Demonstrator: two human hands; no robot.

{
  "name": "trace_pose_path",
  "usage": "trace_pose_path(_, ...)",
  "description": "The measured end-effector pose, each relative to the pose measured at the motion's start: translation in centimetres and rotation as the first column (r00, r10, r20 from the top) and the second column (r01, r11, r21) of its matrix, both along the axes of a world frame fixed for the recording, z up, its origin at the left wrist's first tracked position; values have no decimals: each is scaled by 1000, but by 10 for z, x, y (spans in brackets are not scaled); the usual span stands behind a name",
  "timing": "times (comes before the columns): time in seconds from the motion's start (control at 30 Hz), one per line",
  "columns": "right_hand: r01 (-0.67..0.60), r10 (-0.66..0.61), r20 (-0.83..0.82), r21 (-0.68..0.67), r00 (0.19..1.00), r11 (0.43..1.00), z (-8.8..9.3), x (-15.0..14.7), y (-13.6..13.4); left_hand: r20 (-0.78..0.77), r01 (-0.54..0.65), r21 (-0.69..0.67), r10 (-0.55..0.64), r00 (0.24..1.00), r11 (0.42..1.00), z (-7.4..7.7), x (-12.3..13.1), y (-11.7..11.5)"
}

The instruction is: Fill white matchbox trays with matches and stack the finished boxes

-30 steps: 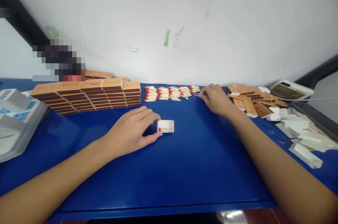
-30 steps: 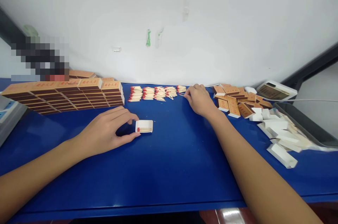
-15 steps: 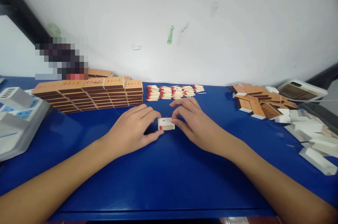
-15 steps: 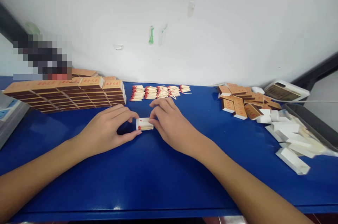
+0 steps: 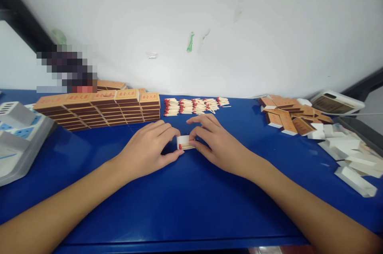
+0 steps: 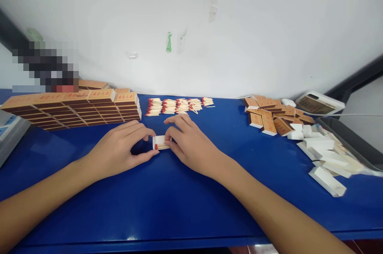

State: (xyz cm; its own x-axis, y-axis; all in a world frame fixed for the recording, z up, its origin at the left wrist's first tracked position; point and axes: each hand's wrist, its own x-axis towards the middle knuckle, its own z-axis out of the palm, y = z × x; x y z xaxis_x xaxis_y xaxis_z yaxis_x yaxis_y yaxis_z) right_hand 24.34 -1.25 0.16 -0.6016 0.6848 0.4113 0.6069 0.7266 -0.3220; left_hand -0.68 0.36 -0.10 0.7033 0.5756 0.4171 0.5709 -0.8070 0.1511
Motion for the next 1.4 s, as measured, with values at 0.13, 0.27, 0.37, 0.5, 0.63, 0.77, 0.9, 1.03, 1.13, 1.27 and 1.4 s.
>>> trace_pose_path(0.13,156,-153,-117,18,981,988,2,20,18,4,-3,-18,3,1000,1000,0,0,0)
trace_pose_path(0.27,497,-491,-105,39,865,867,-14,63,57,24,18,-68,-17,1000,998,0,-1,0)
trace_pose_path(0.37,591,-593,21,54,805,805,-28,96,84,25,10,-101,-8,1000,995,-1,-1,1)
trace_pose_path(0.5,638,-634,151,30,758,770,-39,117,100,30,-2,-118,5,1000,993,0,-1,1)
trace_pose_path(0.63,613,-610,166,38,775,789,-41,117,99,36,-1,-128,6,999,992,1,-1,1)
trace_pose_path(0.77,588,-594,133,88,793,804,-42,116,99,40,-2,-136,7,999,991,0,-1,2)
trace_pose_path(0.9,583,-582,154,43,798,811,-43,117,100,45,-4,-138,10,999,990,-2,-2,3)
trace_pose_path(1.03,566,-568,139,61,811,822,-41,115,97,49,0,-142,7,999,990,-2,-2,2)
trace_pose_path(1.13,603,-592,205,12,779,797,-37,113,94,48,1,-137,6,999,991,-2,-1,2)
trace_pose_path(1.27,521,-511,122,-61,851,852,-19,92,78,53,3,-135,4,999,991,-2,-1,2)
trace_pose_path(1.4,217,-233,-147,-120,961,969,-3,35,37,68,15,-143,-6,998,990,-2,0,1)
